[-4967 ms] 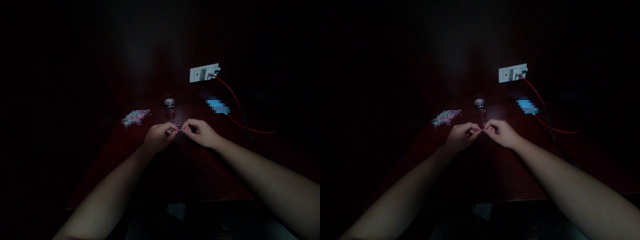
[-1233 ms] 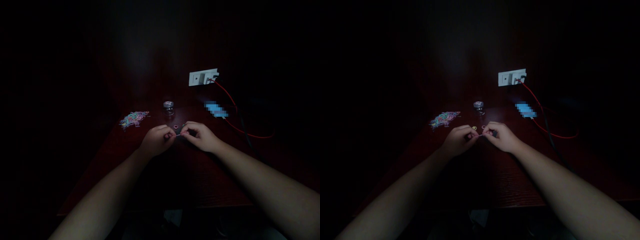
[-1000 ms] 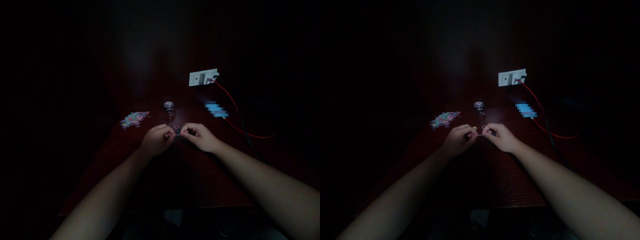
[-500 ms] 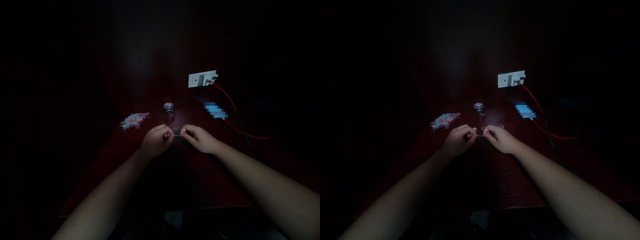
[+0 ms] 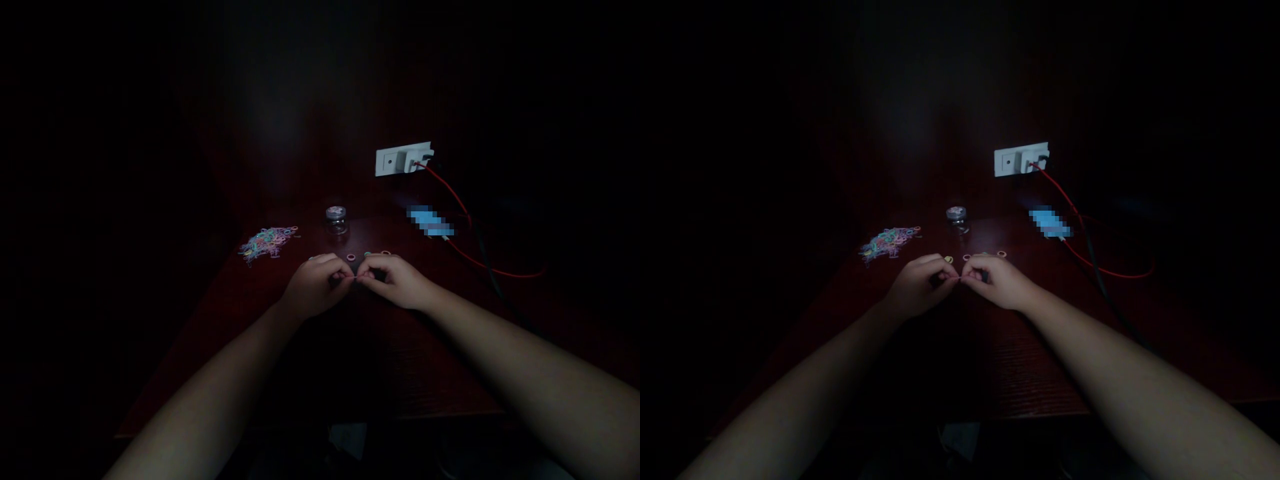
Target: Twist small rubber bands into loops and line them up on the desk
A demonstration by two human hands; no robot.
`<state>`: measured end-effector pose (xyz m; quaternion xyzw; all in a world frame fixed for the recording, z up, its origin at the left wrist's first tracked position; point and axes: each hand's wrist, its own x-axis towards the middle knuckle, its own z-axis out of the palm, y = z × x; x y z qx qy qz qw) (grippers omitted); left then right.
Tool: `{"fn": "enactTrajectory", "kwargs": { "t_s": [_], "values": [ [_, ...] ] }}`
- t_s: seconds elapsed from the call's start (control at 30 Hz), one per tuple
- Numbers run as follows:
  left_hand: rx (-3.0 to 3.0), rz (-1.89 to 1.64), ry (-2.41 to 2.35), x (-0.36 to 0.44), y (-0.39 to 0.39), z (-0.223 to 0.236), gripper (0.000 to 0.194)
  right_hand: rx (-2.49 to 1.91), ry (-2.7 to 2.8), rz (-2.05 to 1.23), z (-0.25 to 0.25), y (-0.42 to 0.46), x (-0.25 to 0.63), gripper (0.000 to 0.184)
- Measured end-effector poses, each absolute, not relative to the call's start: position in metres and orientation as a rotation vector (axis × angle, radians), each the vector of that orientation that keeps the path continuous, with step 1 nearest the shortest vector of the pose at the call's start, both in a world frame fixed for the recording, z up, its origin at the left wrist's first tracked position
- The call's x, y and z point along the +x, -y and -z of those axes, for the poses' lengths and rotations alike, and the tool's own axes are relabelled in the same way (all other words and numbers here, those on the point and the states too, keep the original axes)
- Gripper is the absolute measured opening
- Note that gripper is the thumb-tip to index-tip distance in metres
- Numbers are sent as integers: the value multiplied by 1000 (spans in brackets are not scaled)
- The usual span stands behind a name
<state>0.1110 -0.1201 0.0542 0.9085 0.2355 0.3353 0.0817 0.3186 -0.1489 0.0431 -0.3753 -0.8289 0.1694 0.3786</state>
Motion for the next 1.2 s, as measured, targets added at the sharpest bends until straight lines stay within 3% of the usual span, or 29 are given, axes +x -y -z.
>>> {"fn": "enactTrajectory", "kwargs": {
  "t_s": [1.2],
  "values": [
    [2700, -1027, -692, 108, 116, -51, 7, -966, 2089, -421, -42, 145, 326, 11]
  ]
}}
